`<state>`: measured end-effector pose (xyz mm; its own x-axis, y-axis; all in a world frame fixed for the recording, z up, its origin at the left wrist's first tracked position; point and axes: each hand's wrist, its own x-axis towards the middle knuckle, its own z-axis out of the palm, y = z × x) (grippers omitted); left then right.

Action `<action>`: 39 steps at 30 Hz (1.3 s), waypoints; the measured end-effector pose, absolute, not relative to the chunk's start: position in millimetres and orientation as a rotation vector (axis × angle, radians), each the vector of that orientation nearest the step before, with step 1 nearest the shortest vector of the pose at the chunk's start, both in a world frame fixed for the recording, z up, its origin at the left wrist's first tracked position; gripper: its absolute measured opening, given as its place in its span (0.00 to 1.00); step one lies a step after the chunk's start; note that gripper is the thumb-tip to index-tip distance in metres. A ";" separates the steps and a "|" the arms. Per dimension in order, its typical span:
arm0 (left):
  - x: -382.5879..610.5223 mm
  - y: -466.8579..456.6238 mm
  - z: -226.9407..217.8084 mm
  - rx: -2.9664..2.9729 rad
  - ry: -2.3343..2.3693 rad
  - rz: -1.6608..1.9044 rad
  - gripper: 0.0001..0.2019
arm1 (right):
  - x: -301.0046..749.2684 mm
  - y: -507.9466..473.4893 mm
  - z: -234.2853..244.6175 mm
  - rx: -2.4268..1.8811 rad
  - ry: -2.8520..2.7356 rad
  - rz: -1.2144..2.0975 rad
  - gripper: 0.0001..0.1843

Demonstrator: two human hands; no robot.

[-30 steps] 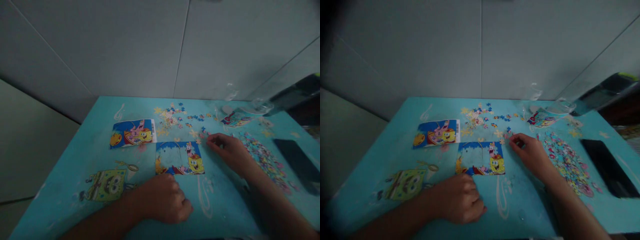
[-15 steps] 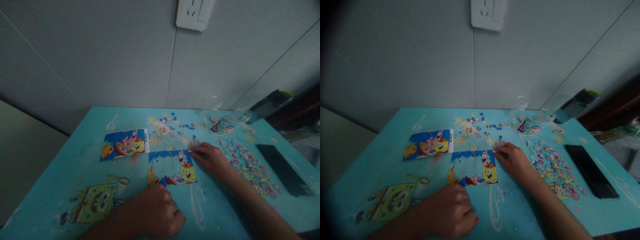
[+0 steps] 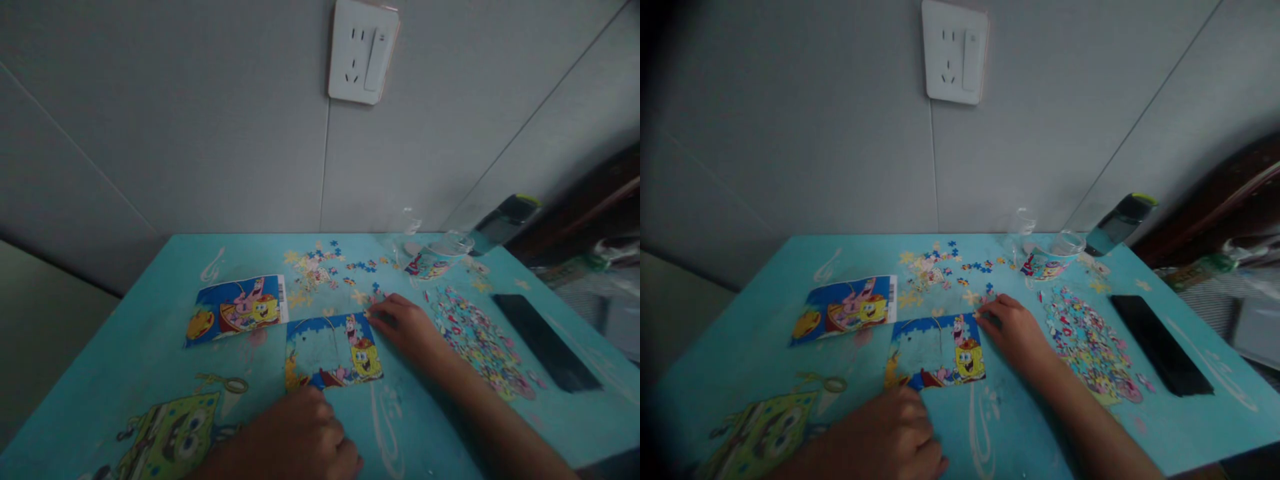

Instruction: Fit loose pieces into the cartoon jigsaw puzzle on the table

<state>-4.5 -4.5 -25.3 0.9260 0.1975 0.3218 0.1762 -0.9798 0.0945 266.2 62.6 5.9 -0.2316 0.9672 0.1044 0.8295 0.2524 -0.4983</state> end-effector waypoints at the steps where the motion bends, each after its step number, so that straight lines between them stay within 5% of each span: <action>1: -4.4 -4.1 -25.2 3.022 0.292 0.515 0.16 | 265.7 62.4 6.6 -1.636 -2.142 0.478 0.08; 39: 1.7 -0.1 -9.1 3.048 0.349 0.546 0.16 | 263.2 86.4 13.5 -1.646 -2.150 0.148 0.13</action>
<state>1.7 -0.1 -9.1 0.9136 0.2237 0.3396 0.2148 -0.9746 0.0641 263.2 86.4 13.5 -0.2057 0.9415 0.2670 0.8960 0.2909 -0.3356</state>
